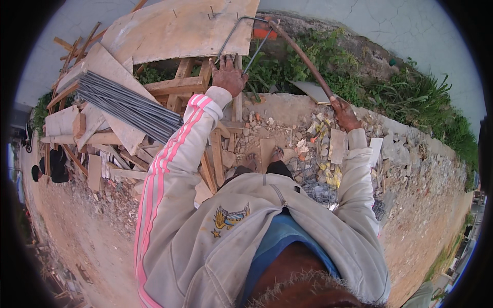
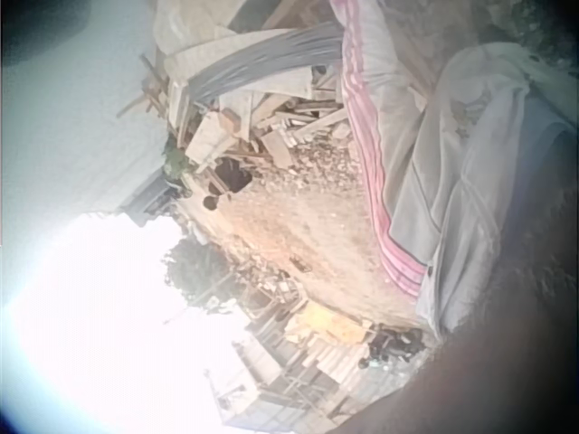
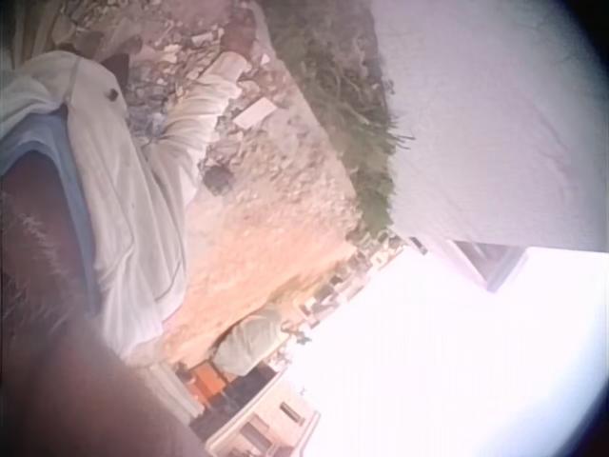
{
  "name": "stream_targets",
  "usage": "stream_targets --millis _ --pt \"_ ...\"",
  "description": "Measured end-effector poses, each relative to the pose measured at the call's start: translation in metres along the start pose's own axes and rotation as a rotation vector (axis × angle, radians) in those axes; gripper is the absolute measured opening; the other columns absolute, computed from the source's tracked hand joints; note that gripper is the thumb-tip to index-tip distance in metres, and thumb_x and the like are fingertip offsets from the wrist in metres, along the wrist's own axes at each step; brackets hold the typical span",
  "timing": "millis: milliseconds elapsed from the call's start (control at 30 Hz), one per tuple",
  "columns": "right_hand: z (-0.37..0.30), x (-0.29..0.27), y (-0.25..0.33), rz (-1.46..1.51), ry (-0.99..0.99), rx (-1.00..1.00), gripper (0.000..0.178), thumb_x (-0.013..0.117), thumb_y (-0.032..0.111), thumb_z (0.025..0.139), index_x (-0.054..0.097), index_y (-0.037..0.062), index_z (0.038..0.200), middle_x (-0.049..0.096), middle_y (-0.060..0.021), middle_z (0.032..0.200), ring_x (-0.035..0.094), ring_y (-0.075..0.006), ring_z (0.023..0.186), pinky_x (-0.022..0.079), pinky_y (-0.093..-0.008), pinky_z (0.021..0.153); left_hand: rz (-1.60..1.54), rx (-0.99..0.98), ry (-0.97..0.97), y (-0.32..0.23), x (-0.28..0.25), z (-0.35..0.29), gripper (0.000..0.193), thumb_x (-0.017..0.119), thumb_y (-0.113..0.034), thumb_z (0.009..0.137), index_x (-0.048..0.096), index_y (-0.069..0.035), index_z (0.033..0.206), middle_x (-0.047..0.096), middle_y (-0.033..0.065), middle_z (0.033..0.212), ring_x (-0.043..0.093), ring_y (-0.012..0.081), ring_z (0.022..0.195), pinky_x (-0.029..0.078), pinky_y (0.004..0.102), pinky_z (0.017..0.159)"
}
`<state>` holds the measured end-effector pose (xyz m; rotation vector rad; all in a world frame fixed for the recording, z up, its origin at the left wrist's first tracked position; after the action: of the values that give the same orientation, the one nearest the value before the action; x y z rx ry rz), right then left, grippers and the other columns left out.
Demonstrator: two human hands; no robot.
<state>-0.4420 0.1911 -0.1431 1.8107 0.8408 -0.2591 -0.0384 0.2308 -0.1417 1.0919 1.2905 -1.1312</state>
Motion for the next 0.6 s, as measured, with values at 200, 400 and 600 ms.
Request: stream_targets --millis 200,400,600 --pt "-0.004 0.015 -0.001 -0.084 -0.126 -0.077 0.068 0.047 0.065 0.099 0.064 0.0024 0.116 0.058 -0.0081 0.081 0.057 -0.0217 0.077 0.046 -0.0366 0.072 0.089 0.044 -0.034 0.010 -0.009 -0.001 0.048 0.047 -0.050 0.099 0.072 -0.015 0.122 0.040 0.0240 0.154 0.029 0.0412 0.149 0.011 0.0691 0.119" --pt "-0.008 -0.004 0.011 -0.089 -0.001 0.057 0.068 0.053 0.062 0.098 0.060 0.0021 0.130 0.055 -0.0041 0.076 0.055 -0.0161 0.072 0.047 -0.0345 0.070 0.063 0.037 -0.071 0.005 -0.009 -0.006 0.048 0.051 -0.052 0.095 0.073 -0.017 0.119 0.044 0.0259 0.149 0.032 0.0427 0.146 0.014 0.0692 0.118" --pt "0.023 -0.034 0.000 -0.299 -0.020 -0.211 0.045 0.068 0.043 0.095 0.065 0.0029 0.113 0.055 -0.0058 0.075 0.051 -0.0172 0.070 0.044 -0.0357 0.068 -0.057 0.021 0.058 -0.004 -0.036 -0.003 0.062 0.053 -0.062 0.092 0.067 -0.015 0.130 0.035 0.0312 0.154 0.028 0.0469 0.147 0.013 0.0696 0.118"
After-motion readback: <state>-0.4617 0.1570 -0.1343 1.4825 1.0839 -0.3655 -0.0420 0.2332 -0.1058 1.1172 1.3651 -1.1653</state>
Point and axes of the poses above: each hand's wrist, its own z-axis towards the middle knuckle, its own x-axis out of the palm, y = z × x, the point moved 6 cm from there along z, towards the middle knuckle
